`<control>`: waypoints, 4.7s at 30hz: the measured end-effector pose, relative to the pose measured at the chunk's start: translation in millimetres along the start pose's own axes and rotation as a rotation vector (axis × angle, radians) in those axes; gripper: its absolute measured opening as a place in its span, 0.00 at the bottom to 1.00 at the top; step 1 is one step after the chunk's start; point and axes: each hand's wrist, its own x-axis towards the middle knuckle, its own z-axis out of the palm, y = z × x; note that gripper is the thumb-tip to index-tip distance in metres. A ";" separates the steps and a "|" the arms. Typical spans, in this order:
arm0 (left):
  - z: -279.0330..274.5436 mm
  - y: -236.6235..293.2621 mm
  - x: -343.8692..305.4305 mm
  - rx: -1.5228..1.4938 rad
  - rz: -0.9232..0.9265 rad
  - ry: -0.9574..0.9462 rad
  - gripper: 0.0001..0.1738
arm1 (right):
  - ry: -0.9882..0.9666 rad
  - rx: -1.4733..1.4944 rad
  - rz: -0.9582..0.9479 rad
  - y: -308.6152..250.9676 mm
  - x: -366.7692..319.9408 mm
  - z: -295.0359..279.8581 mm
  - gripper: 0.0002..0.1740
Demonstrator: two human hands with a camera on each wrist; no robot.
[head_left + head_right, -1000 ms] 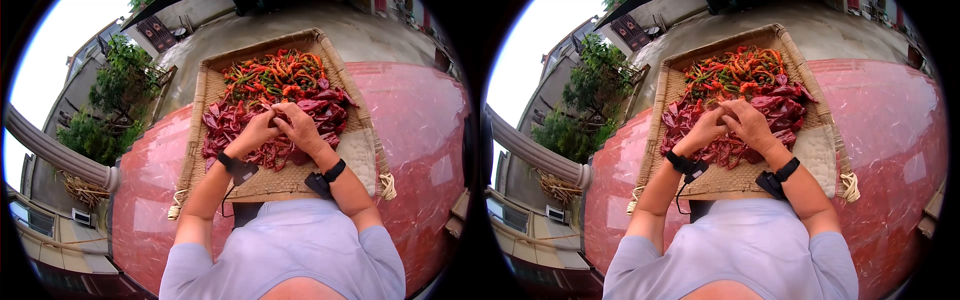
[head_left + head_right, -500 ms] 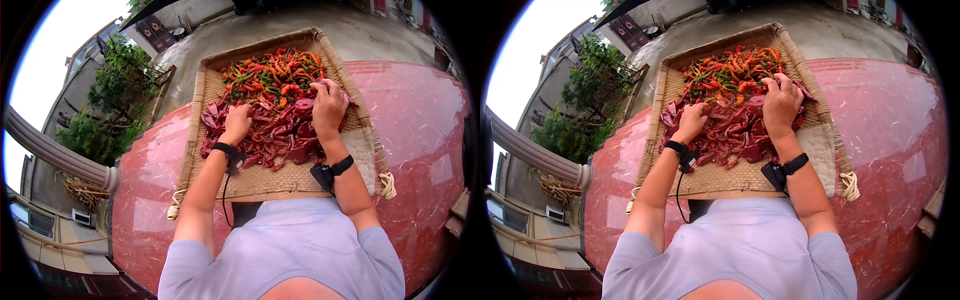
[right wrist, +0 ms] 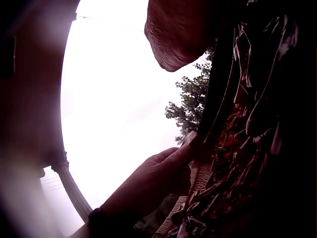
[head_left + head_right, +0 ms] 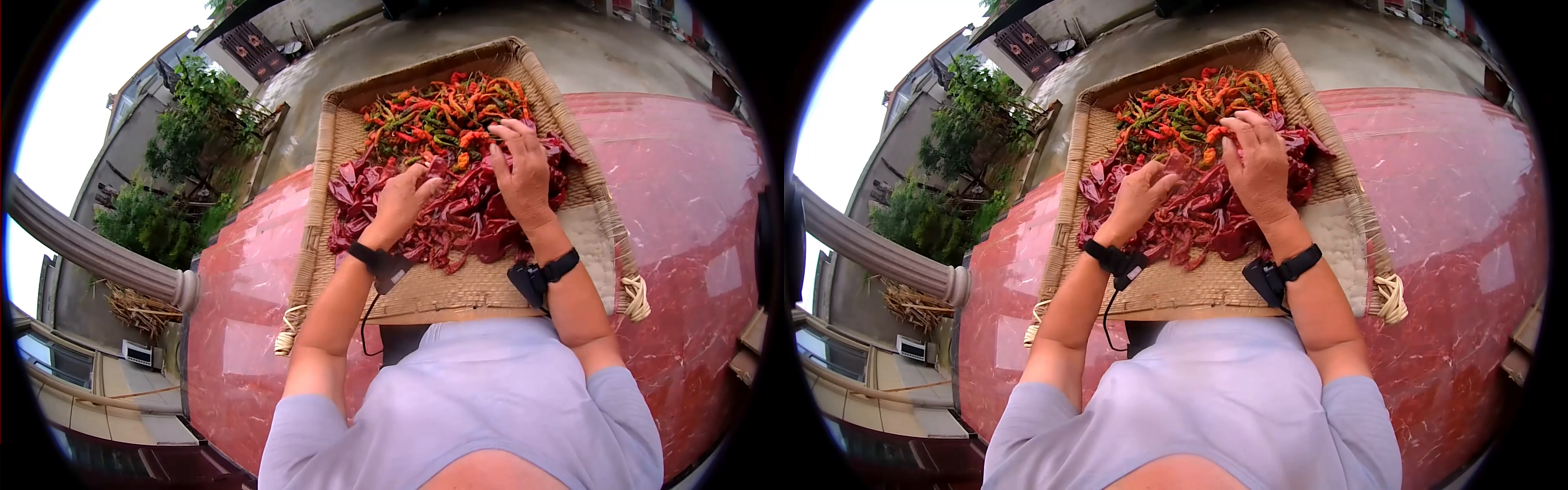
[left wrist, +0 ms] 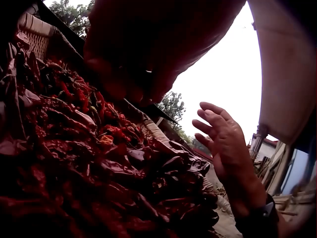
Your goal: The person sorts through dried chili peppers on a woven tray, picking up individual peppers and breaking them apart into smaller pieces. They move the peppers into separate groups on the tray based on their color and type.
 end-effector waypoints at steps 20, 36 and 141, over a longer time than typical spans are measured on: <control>34.9 -68.5 19.8 0.238 0.128 0.022 0.19 | 0.007 -0.465 0.270 27.6 -11.7 10.3 0.17; 25.8 16.9 -5.0 -0.748 0.064 0.034 0.08 | -0.157 0.270 -0.075 -22.1 -10.5 8.9 0.16; 19.8 -66.0 -26.8 0.466 -0.287 0.374 0.14 | 0.127 -0.230 -0.040 -4.9 -6.9 4.3 0.10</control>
